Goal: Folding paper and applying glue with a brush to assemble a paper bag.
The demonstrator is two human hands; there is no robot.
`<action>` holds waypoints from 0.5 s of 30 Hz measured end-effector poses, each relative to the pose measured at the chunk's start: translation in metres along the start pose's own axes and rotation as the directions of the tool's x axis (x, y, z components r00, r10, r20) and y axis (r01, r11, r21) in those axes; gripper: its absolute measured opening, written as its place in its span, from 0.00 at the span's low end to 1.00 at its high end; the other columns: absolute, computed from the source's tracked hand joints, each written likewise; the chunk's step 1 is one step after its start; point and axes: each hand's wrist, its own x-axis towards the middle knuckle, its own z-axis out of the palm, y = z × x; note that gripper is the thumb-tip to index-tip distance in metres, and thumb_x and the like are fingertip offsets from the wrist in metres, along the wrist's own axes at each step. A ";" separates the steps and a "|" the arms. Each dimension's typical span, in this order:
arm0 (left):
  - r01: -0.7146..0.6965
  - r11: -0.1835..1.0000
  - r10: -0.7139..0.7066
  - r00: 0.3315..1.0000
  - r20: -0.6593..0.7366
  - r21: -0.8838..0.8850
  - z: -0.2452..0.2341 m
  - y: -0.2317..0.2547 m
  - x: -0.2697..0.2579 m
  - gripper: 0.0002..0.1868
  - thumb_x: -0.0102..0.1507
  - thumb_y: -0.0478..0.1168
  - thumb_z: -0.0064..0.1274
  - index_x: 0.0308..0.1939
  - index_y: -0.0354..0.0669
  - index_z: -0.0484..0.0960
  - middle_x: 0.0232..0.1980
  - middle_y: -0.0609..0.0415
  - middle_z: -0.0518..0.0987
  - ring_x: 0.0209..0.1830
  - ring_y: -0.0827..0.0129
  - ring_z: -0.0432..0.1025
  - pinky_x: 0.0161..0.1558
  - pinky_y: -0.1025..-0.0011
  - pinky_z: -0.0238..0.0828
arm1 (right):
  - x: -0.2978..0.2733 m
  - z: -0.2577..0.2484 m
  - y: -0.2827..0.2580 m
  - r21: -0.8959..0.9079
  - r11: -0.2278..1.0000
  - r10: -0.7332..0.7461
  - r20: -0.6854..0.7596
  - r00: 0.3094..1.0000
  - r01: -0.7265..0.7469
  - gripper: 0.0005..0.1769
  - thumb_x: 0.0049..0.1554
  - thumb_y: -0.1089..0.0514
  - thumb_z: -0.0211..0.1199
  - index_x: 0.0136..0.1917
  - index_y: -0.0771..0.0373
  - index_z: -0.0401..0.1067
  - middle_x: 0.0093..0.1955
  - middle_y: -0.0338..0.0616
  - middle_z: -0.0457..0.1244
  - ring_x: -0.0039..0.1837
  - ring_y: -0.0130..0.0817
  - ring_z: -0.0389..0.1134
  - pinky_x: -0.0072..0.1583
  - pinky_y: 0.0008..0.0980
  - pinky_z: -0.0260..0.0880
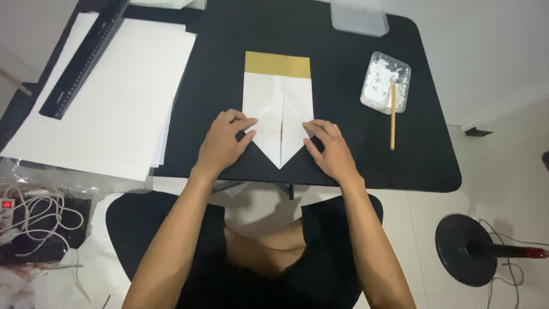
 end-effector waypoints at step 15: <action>-0.029 0.998 0.031 0.999 -0.021 0.055 0.002 0.001 -0.002 0.14 0.70 0.47 0.54 0.57 0.53 0.85 0.51 0.54 0.80 0.55 0.65 0.74 0.56 0.68 0.76 | -0.004 -0.001 0.000 0.026 1.000 0.002 0.018 1.000 -0.002 0.19 0.63 0.58 0.61 0.66 0.63 0.74 0.63 0.52 0.66 0.67 0.48 0.65 0.67 0.47 0.66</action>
